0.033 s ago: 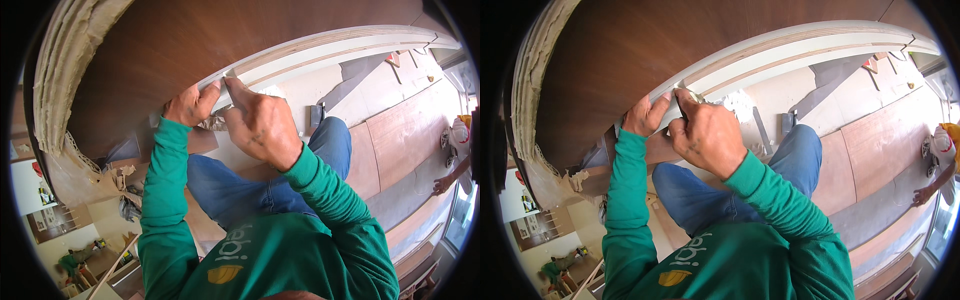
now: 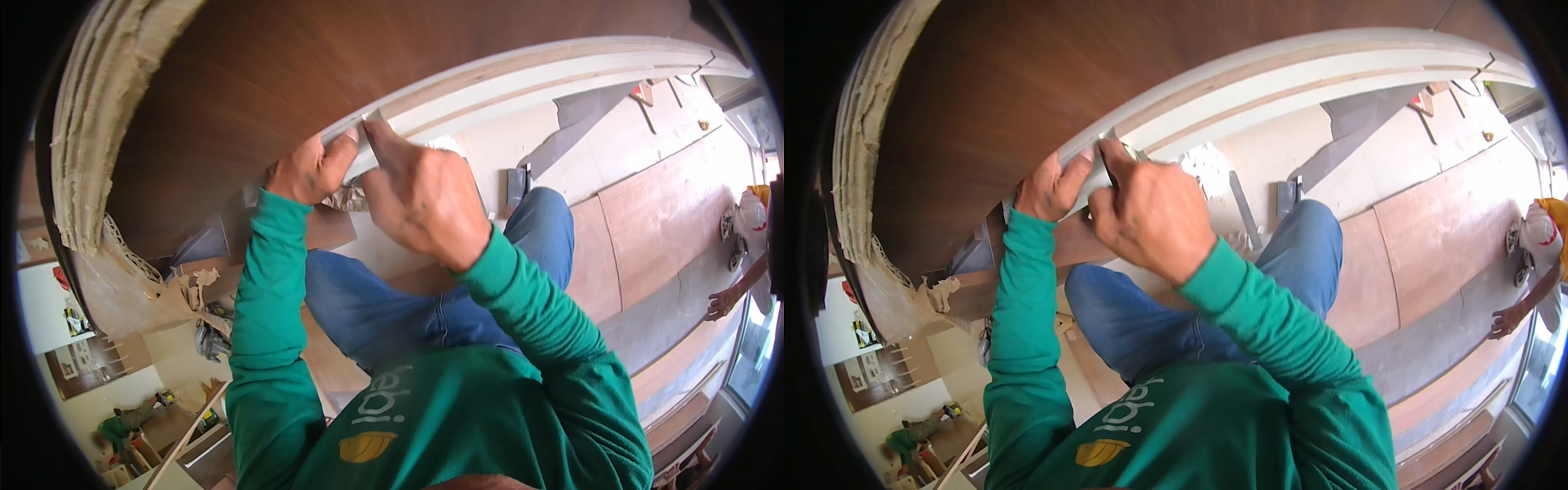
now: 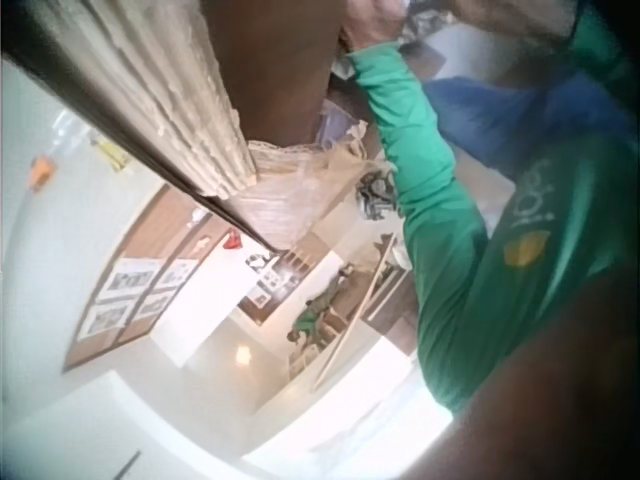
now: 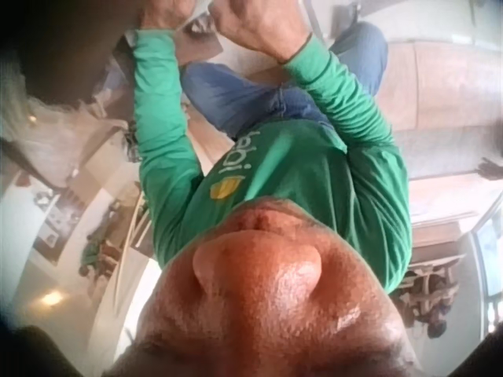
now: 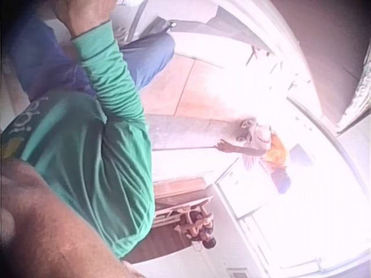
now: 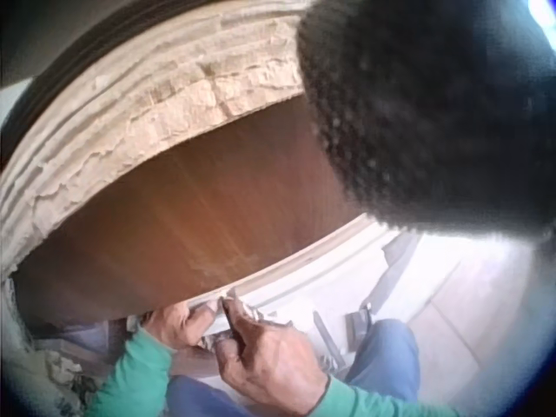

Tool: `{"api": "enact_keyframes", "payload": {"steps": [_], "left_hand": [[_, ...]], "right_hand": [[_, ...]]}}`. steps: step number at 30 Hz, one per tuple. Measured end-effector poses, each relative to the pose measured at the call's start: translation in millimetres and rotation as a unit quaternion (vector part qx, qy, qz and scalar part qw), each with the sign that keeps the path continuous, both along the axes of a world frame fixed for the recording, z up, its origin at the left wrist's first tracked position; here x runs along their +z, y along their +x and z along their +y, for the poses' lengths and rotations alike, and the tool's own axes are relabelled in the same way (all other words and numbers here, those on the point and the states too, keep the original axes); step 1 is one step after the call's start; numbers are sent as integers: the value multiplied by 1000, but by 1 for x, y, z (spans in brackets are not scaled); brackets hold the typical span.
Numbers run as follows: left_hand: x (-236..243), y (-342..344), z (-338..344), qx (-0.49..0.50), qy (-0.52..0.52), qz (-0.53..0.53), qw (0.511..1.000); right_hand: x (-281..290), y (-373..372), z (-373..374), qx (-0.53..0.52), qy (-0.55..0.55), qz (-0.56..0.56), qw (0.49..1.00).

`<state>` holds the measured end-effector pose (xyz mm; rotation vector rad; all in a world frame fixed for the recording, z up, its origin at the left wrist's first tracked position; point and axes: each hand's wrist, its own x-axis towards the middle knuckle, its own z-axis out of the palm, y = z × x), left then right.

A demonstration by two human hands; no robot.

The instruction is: The person is installing a white stair nosing on a wooden staircase. They use a utility knife to trim the nosing and a metal ruler to measure and align it against the stair edge.

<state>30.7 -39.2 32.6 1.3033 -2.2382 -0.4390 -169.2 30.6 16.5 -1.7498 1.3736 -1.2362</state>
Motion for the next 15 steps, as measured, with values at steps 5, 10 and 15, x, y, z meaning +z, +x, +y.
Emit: {"api": "enact_keyframes", "payload": {"steps": [5, 10, 15], "left_hand": [[-3, 0, 0, -4, 1, 13, 1000], [-2, 4, -9, 8, -7, 23, 1000], [-5, 2, -13, 5, 12, 52, 999]], "right_hand": [[-3, -2, 1, 1, -22, -20, 1000], [-1, 4, -12, 2, -3, 3, 1000], [-1, 0, -10, 0, -1, 0, 1000]]}}
